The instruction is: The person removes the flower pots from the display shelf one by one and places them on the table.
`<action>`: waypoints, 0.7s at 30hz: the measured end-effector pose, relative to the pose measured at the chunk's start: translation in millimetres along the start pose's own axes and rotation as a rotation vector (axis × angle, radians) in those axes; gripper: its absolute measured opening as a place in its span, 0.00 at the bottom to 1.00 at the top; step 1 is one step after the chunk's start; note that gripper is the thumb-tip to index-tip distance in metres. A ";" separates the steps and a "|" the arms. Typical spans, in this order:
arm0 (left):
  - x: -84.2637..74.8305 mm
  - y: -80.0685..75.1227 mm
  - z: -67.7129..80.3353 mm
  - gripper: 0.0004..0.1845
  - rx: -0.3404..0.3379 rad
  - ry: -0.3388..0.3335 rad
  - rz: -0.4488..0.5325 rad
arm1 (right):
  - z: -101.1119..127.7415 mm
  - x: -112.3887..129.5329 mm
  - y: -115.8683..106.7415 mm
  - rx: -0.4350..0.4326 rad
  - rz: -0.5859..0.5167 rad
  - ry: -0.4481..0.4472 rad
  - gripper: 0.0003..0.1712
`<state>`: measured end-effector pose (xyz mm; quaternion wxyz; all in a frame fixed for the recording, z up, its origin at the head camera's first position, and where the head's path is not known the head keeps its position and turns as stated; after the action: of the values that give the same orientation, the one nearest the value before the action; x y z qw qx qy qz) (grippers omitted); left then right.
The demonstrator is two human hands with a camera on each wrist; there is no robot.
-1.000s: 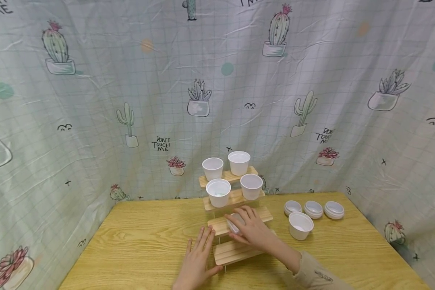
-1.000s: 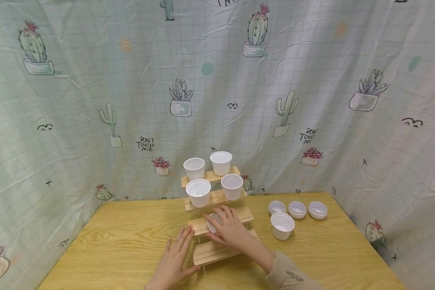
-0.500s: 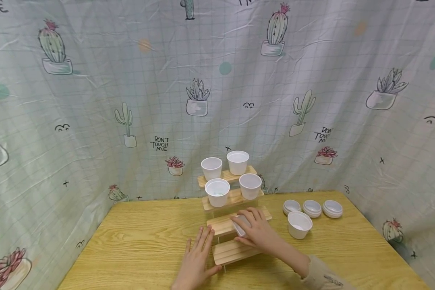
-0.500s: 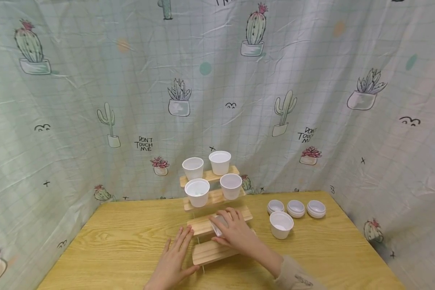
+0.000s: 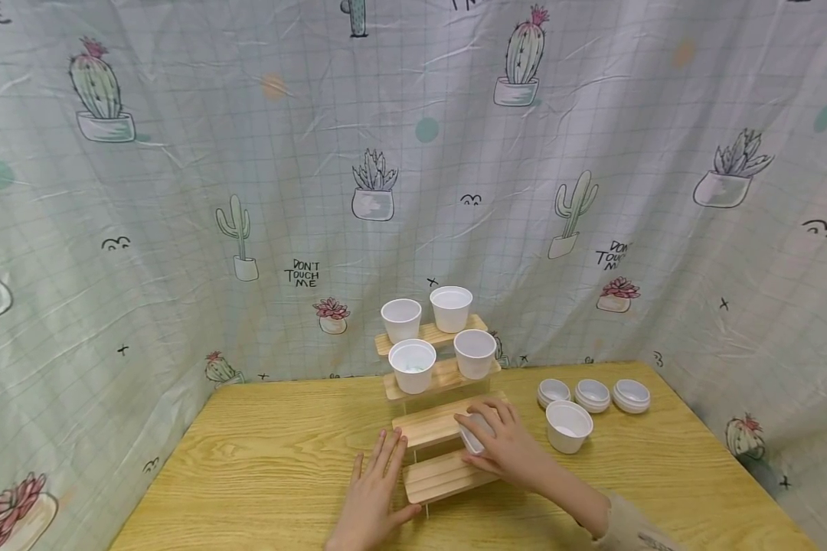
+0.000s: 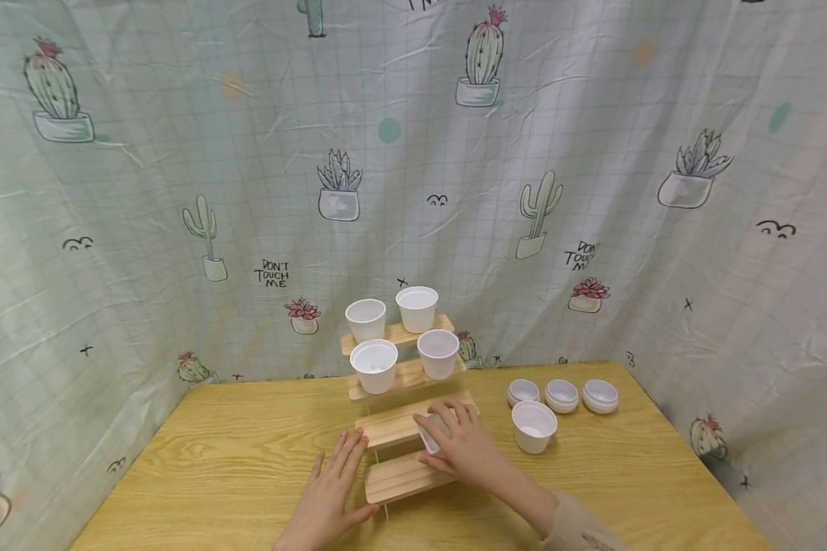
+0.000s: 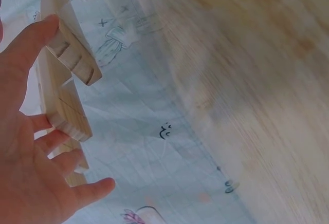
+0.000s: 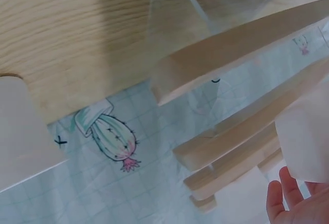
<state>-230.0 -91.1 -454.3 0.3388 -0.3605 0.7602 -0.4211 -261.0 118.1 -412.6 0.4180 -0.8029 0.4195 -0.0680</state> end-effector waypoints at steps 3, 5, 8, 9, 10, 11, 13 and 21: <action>0.3 0.1 -0.1 0.53 0.009 -0.008 0.001 | 4.2 -1.9 -2.1 -0.005 0.007 -0.006 0.36; 0.6 0.4 -0.4 0.53 0.011 -0.012 0.003 | 6.6 -3.4 -3.4 -0.012 0.007 -0.009 0.36; 1.5 1.9 -0.6 0.53 0.011 -0.013 0.004 | 10.2 -6.2 -4.9 -0.013 0.000 -0.003 0.36; 1.7 2.3 -0.6 0.53 0.009 -0.012 0.004 | 11.6 -7.2 -5.5 -0.012 -0.004 -0.001 0.36; 1.8 2.4 -0.6 0.53 0.006 -0.009 0.004 | 12.9 -8.2 -5.8 -0.010 -0.008 -0.001 0.36; 1.9 2.6 -0.5 0.53 0.004 -0.006 0.001 | 14.4 -9.3 -6.3 -0.010 -0.006 0.000 0.36; 1.6 2.4 -0.3 0.53 0.003 -0.002 -0.004 | 17.6 -11.5 -7.3 -0.010 0.007 -0.005 0.35; 1.4 2.4 -0.4 0.52 0.008 0.001 -0.009 | 31.5 -21.7 -9.7 -0.013 0.041 0.008 0.35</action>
<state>-231.7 -91.2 -456.6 0.3379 -0.3622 0.7570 -0.4261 -254.4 156.2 -420.5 0.4124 -0.7966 0.4379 -0.0602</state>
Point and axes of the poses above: each hand's wrist, its own z-axis away from the middle knuckle, its own y-axis out of the palm, x = y × z, the point moved 4 cm from there along -z, towards the middle knuckle, and after that the axes turned 5 degrees about z, right-handed, at the moved point
